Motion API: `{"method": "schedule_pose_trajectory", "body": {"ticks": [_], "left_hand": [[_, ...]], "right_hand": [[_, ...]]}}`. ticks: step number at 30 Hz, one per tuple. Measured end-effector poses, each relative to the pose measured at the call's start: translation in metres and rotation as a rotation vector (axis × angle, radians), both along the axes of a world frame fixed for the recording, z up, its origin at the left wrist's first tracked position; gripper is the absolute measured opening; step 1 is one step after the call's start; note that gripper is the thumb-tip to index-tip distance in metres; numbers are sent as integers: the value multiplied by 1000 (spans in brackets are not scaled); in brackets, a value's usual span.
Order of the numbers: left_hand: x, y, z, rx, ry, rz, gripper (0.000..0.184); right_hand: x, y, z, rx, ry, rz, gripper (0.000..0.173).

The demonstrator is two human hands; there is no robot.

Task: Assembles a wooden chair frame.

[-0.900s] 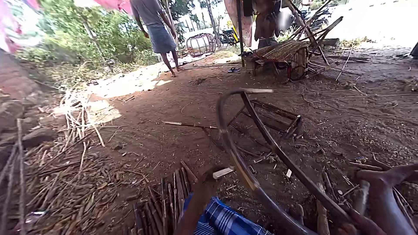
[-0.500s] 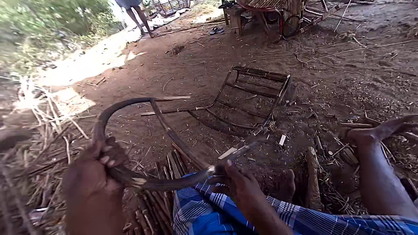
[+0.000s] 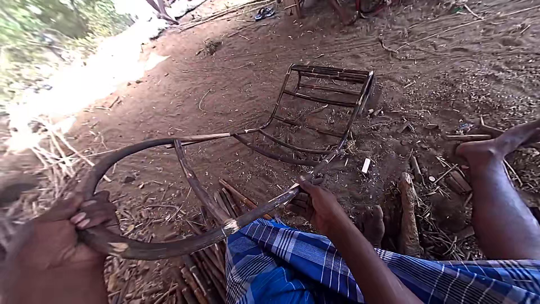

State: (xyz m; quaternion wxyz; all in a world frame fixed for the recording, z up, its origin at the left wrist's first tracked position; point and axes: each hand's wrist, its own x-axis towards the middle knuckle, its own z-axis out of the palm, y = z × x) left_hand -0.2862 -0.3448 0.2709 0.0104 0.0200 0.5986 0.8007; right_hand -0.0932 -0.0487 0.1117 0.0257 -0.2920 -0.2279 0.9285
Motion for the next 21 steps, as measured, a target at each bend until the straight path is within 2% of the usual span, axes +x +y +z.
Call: {"method": "schedule_pose_trajectory", "body": {"ticks": [10, 16, 21], "left_hand": [[22, -7, 6, -81, 47, 77, 30], [55, -3, 13, -146, -19, 38, 37], [58, -22, 8, -157, -81, -65, 45]], "right_hand": [[-15, -7, -18, -33, -10, -2, 44], [-15, -3, -30, -33, -37, 51, 42], [-12, 9, -40, -53, -1, 144, 40]]}}
